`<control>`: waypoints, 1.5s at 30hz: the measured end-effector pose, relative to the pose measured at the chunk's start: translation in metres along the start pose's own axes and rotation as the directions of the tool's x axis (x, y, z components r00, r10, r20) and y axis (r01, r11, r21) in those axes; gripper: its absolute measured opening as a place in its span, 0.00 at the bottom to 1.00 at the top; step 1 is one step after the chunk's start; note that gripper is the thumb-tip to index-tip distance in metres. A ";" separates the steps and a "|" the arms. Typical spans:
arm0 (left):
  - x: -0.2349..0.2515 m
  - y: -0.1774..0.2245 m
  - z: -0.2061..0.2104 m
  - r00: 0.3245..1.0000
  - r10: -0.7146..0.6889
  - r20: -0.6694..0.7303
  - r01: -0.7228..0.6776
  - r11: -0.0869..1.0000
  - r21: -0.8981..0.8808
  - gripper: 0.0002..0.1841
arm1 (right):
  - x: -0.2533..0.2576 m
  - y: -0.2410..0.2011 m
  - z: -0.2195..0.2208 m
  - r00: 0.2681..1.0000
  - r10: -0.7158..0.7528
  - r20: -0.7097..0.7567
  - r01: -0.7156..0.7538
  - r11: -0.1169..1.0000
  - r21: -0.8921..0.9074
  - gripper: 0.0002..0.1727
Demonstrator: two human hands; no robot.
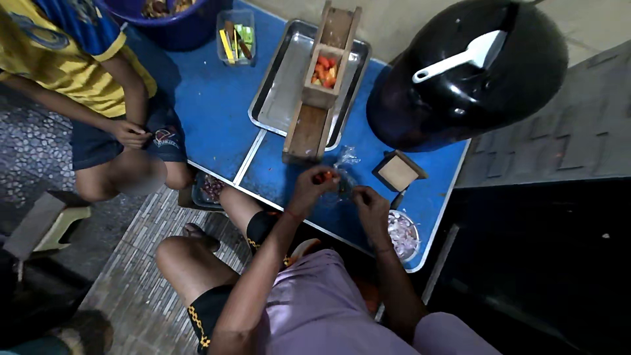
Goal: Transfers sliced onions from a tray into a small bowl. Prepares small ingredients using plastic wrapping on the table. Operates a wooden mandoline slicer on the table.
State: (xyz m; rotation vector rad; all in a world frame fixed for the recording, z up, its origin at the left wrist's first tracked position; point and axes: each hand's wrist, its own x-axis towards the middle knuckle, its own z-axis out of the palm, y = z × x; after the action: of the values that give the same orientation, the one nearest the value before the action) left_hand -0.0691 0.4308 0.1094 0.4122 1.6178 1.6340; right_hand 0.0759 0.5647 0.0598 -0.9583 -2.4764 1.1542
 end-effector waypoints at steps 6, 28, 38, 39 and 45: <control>0.093 0.085 -0.013 0.926 0.308 -0.217 -0.293 0.951 0.102 0.09 | -0.009 0.000 0.001 0.997 -0.024 0.079 0.014 0.992 0.125 0.14; 0.202 0.119 -0.022 0.924 0.375 0.071 -0.342 0.731 0.590 0.27 | -0.024 0.012 -0.011 0.998 -0.061 0.026 0.054 0.974 0.221 0.12; 0.103 0.094 -0.008 0.818 0.550 -0.169 -0.436 0.785 0.440 0.21 | -0.008 0.017 -0.024 0.996 0.041 -0.078 -0.023 0.978 0.210 0.09; 0.078 0.079 -0.003 0.831 0.525 -0.184 -0.400 0.794 0.458 0.20 | -0.005 0.015 -0.026 0.993 0.038 -0.111 -0.015 0.979 0.201 0.09; 0.015 -0.041 0.019 0.958 0.191 -0.213 -0.031 0.808 0.589 0.18 | 0.020 0.007 -0.012 0.978 -0.110 0.175 0.102 0.993 0.053 0.12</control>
State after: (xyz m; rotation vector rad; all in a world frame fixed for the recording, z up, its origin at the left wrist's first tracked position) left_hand -0.0531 0.4499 0.0682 0.6293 2.3454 1.2774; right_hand 0.0699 0.5883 0.0614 -0.7299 -2.5921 1.3048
